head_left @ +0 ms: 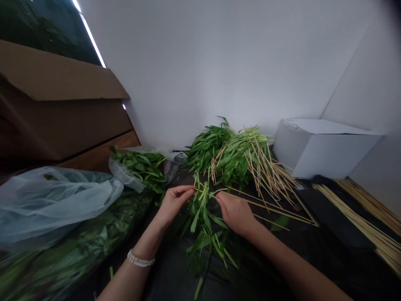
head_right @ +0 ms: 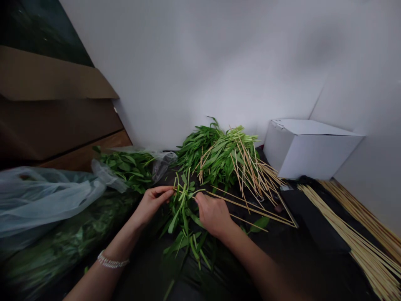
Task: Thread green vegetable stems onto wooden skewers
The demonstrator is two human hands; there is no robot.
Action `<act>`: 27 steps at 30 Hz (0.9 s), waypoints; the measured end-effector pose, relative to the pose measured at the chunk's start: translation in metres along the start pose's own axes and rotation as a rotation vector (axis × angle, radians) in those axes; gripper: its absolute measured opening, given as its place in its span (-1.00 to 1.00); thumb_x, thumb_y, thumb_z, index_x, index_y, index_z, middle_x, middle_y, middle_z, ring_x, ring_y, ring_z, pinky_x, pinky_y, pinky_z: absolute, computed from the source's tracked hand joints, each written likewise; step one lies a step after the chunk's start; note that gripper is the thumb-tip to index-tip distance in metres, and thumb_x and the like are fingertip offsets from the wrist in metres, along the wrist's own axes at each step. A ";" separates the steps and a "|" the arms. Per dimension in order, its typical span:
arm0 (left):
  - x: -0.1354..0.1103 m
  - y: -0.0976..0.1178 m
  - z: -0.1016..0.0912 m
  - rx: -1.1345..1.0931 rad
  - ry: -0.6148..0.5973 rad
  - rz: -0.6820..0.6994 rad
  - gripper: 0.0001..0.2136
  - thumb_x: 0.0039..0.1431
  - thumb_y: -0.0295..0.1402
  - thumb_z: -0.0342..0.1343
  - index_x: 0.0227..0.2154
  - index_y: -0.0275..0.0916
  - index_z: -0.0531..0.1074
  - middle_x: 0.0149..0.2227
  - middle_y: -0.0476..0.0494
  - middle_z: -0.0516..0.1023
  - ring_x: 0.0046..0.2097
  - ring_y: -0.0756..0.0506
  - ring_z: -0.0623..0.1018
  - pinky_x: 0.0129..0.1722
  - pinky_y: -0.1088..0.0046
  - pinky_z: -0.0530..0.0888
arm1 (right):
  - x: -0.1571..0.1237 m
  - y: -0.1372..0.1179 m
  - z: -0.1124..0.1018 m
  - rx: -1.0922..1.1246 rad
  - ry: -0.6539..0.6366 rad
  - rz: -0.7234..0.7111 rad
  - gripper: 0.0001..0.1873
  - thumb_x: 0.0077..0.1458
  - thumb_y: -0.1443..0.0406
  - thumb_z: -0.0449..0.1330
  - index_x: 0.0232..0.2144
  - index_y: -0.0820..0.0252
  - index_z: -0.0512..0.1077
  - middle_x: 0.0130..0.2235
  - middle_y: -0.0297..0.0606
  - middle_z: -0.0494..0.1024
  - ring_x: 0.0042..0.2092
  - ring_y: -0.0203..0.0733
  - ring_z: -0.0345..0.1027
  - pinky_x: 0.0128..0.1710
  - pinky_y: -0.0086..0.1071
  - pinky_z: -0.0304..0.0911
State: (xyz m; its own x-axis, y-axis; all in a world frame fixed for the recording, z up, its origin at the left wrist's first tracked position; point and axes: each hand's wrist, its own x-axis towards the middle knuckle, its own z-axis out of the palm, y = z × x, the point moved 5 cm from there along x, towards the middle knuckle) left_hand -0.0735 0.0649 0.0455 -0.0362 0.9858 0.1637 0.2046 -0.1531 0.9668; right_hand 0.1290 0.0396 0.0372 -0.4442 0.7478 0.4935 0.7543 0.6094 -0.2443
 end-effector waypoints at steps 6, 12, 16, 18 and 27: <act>0.000 -0.002 -0.002 0.007 0.038 -0.026 -0.70 -0.12 -0.18 0.32 -0.34 -0.26 0.63 -0.33 -0.16 0.67 -0.35 -0.08 0.54 -0.38 0.48 0.43 | 0.000 0.000 0.000 -0.003 0.007 -0.006 -0.66 0.34 0.29 -0.20 -0.34 0.18 0.33 -0.42 -0.26 0.49 -0.39 -0.26 0.34 -0.40 -0.42 0.01; 0.000 -0.004 -0.003 0.013 0.054 -0.029 -0.69 -0.14 -0.17 0.33 -0.34 -0.27 0.63 -0.31 -0.19 0.66 -0.34 -0.10 0.55 -0.38 0.48 0.43 | 0.000 -0.001 0.000 -0.016 -0.003 -0.003 -0.65 0.34 0.29 -0.20 -0.34 0.19 0.34 -0.41 -0.25 0.50 -0.38 -0.25 0.33 -0.41 -0.41 0.00; 0.001 -0.005 -0.003 0.012 0.052 -0.021 -0.69 -0.14 -0.16 0.34 -0.35 -0.27 0.64 -0.33 -0.18 0.66 -0.35 -0.10 0.55 -0.39 0.47 0.43 | 0.000 -0.001 0.001 -0.034 -0.017 0.004 -0.65 0.34 0.29 -0.20 -0.32 0.19 0.34 -0.39 -0.25 0.51 -0.37 -0.24 0.34 -0.42 -0.40 -0.02; 0.001 -0.005 -0.003 0.016 0.056 -0.009 -0.69 -0.15 -0.16 0.34 -0.36 -0.26 0.64 -0.35 -0.18 0.66 -0.36 -0.10 0.55 -0.39 0.47 0.43 | 0.000 -0.001 0.002 -0.043 -0.026 0.008 -0.65 0.34 0.29 -0.20 -0.32 0.19 0.35 -0.39 -0.25 0.51 -0.37 -0.25 0.35 -0.42 -0.40 -0.03; 0.002 -0.003 -0.004 0.079 0.067 0.017 -0.73 -0.16 -0.18 0.34 -0.42 -0.26 0.64 -0.41 -0.15 0.65 -0.40 -0.09 0.55 -0.37 0.46 0.45 | 0.000 0.000 0.007 -0.122 -0.098 0.029 -0.70 0.33 0.31 -0.16 -0.30 0.19 0.35 -0.40 -0.27 0.53 -0.41 -0.26 0.36 -0.48 -0.38 -0.12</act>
State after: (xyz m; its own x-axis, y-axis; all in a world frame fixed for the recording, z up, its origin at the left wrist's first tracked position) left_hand -0.0780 0.0665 0.0440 -0.0969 0.9760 0.1949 0.2817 -0.1609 0.9459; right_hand 0.1255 0.0409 0.0311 -0.4619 0.7902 0.4028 0.8181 0.5550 -0.1506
